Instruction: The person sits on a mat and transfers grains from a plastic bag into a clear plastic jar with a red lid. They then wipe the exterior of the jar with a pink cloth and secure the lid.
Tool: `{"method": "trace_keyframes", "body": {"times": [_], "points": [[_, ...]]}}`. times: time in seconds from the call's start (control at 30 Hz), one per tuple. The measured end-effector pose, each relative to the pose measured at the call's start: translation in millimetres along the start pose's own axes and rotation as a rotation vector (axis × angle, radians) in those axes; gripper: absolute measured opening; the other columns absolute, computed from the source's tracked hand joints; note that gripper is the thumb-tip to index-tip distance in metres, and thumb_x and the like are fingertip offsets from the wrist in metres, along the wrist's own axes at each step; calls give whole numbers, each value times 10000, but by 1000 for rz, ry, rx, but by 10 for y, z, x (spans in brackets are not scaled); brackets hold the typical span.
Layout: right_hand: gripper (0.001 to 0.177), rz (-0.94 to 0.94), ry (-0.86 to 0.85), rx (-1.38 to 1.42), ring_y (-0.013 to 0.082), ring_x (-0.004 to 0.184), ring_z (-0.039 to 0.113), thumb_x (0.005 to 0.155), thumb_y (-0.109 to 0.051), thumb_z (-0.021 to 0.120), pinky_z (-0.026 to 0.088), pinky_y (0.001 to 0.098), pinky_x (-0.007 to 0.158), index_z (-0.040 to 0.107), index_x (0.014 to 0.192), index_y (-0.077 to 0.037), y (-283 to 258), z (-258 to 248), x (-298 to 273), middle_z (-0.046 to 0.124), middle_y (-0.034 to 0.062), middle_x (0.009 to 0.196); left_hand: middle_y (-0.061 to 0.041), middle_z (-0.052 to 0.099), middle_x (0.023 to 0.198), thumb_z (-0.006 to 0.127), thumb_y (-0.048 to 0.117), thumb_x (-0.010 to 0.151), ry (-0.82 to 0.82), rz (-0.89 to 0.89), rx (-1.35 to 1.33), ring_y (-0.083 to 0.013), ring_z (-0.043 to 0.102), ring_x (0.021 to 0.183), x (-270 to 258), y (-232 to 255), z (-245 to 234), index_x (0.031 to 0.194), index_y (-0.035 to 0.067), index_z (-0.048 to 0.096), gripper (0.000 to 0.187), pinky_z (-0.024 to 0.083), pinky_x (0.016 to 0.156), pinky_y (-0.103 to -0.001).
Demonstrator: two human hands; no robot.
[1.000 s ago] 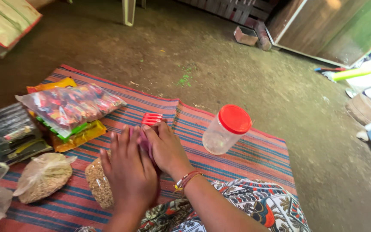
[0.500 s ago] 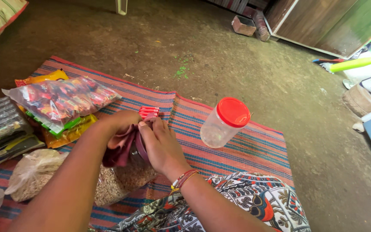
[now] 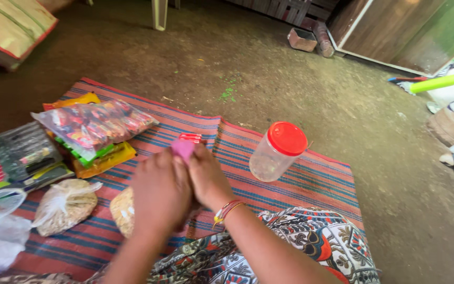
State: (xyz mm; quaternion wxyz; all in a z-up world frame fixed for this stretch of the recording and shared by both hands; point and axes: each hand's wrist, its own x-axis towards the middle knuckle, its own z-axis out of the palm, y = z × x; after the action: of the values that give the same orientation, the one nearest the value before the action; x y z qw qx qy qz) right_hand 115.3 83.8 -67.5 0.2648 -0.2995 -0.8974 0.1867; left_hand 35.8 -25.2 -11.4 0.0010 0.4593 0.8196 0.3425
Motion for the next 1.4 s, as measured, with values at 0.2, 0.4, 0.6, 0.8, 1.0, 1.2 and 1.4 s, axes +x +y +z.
{"method": "trace_keyframes", "body": {"times": [0.2,0.4,0.6,0.8,1.0,1.2,1.4], "points": [[387,-170,27,-11,367,1246,580,963,-225,600,494,437,1035,596,1324,-83,187,-23,-14,560,146,1342,-248,274,1623,413,348,992,186,154,80,-406,236,1509,-595,97,117,1553,1,304,669,143,1200,-550],[451,-254,71,-82,378,1248,550,971,-182,582,470,451,1037,552,1411,-86,115,21,26,544,136,1414,-281,262,1624,409,341,1007,173,110,32,-422,234,1506,-578,47,140,1559,-23,292,672,140,1205,-541],[395,-157,24,-32,363,1280,551,1017,-229,454,439,445,1090,547,1356,-50,180,63,126,567,154,1419,-310,427,1507,419,343,1024,182,33,-4,-459,342,1457,-186,43,143,1489,-61,406,615,202,1201,-566],[569,271,-74,295,385,1253,532,1063,-475,287,386,461,1075,562,1341,-61,-192,-220,108,610,192,1309,-281,689,1165,374,439,1083,-180,-330,-46,-458,620,1181,378,-10,32,1157,35,700,524,408,1102,-556],[622,238,-111,317,376,1277,528,972,-547,456,374,438,1085,561,1340,-56,-311,-345,143,602,212,1318,-288,708,1053,453,418,1027,-540,-153,-28,-460,691,1020,1090,-886,679,1095,78,728,443,519,908,-548],[680,123,-97,346,367,1298,502,905,-499,642,364,425,1079,514,1403,-55,-277,-348,85,554,213,1368,-281,724,1031,474,383,1002,-582,-39,-142,-446,718,968,1326,-1397,984,1144,102,715,396,545,830,-545],[594,251,-54,426,319,1214,598,914,-497,598,439,390,1041,594,1337,-81,-300,-318,90,626,190,1261,-228,706,1152,343,422,1065,-157,-249,-290,-439,630,1122,398,-794,331,1196,108,732,517,460,981,-514]]}}
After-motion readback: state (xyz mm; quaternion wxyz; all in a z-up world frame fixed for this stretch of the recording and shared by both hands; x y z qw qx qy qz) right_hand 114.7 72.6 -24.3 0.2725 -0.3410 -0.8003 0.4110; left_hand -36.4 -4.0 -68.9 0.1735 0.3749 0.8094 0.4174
